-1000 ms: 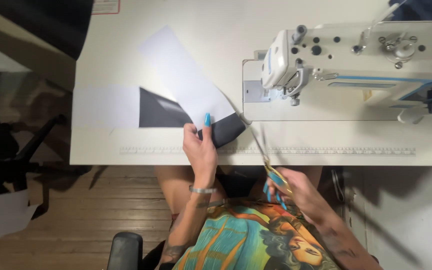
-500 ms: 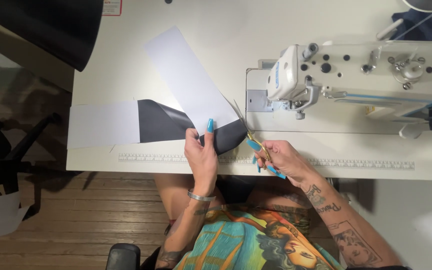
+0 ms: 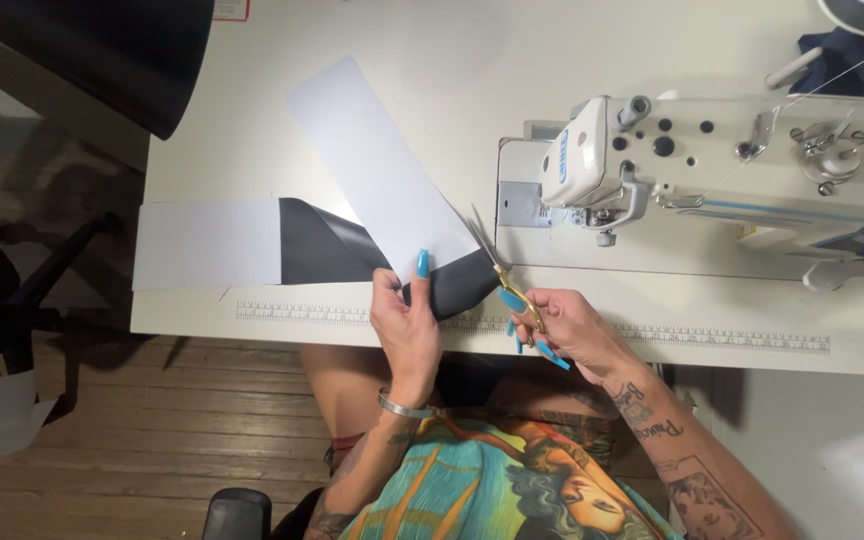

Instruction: Aligning and cutting leather strips using scissors at a sewing station

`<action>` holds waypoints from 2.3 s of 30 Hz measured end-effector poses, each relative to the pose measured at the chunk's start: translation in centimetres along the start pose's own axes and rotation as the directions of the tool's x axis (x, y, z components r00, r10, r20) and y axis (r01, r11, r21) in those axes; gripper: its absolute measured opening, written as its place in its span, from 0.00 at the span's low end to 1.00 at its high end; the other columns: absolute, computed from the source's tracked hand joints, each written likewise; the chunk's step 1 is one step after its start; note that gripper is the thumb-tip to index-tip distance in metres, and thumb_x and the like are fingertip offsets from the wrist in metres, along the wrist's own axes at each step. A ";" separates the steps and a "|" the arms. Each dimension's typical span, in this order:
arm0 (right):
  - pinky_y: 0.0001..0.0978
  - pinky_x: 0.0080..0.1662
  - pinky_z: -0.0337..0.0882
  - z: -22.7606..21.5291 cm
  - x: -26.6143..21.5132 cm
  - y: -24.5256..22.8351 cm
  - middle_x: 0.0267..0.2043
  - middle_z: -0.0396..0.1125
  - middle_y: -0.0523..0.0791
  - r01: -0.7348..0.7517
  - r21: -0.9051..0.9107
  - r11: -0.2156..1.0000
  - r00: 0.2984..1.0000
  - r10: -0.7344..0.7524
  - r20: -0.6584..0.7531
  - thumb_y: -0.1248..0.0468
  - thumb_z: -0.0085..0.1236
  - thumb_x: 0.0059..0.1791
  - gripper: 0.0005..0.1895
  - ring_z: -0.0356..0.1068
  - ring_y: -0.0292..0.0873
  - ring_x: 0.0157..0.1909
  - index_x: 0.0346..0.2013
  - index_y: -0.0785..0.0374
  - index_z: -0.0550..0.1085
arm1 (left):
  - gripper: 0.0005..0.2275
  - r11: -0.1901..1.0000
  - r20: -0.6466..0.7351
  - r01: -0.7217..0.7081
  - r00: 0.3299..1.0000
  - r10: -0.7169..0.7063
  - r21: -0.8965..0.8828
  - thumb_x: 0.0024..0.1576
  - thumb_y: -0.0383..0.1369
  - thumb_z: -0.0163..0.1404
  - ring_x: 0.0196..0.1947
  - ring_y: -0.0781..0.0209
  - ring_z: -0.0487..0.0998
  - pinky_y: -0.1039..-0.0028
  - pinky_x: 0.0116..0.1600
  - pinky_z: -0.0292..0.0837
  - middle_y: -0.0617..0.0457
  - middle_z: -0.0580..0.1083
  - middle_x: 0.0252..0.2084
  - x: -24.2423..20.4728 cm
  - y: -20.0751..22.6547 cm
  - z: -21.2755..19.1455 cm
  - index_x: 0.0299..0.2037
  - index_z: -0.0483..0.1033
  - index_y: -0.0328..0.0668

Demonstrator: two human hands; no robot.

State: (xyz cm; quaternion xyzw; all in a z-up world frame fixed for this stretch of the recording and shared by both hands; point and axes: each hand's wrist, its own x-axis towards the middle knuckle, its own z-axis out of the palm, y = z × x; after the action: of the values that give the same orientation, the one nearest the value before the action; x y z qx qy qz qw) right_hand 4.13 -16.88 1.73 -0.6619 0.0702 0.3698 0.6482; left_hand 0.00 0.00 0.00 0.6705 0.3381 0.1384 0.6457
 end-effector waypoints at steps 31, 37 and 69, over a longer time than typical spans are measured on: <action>0.17 0.14 0.56 2.6 -2.2 1.2 0.14 0.63 0.48 -0.109 -0.216 0.970 0.979 0.142 0.147 0.58 0.56 0.40 0.15 0.56 0.32 0.13 0.22 0.70 0.69 | 0.11 0.988 -0.134 0.091 0.985 -0.108 -0.127 0.53 0.31 0.47 0.13 0.70 0.55 0.81 0.21 0.55 0.56 0.64 0.11 -4.5 -3.4 -4.7 0.23 0.57 0.41; 0.16 0.18 0.54 2.3 -2.0 1.4 0.14 0.65 0.48 -0.074 -0.275 0.959 0.985 0.113 0.128 0.61 0.58 0.39 0.13 0.56 0.32 0.15 0.22 0.70 0.70 | 0.11 0.983 -0.126 0.088 0.986 -0.109 -0.158 0.53 0.30 0.47 0.13 0.70 0.55 0.81 0.21 0.55 0.56 0.63 0.12 -4.3 -3.0 -4.4 0.22 0.58 0.41; 0.59 0.60 0.39 4.1 -1.5 0.1 0.51 0.60 0.54 0.601 -0.725 0.336 0.766 -0.500 0.404 0.46 0.43 0.44 0.24 0.56 0.58 0.56 0.39 0.62 0.54 | 0.13 0.756 0.676 -0.490 0.732 0.087 0.434 0.53 0.38 0.43 0.16 0.55 0.67 0.69 0.30 0.66 0.48 0.66 0.13 5.3 5.0 -6.9 0.18 0.69 0.43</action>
State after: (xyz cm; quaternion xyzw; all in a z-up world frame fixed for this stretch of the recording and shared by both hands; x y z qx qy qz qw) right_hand 1.38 -13.75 2.94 -0.8461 -0.3740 0.1514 0.3483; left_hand 0.98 9.04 4.34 0.8886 0.0181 -0.0961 0.4481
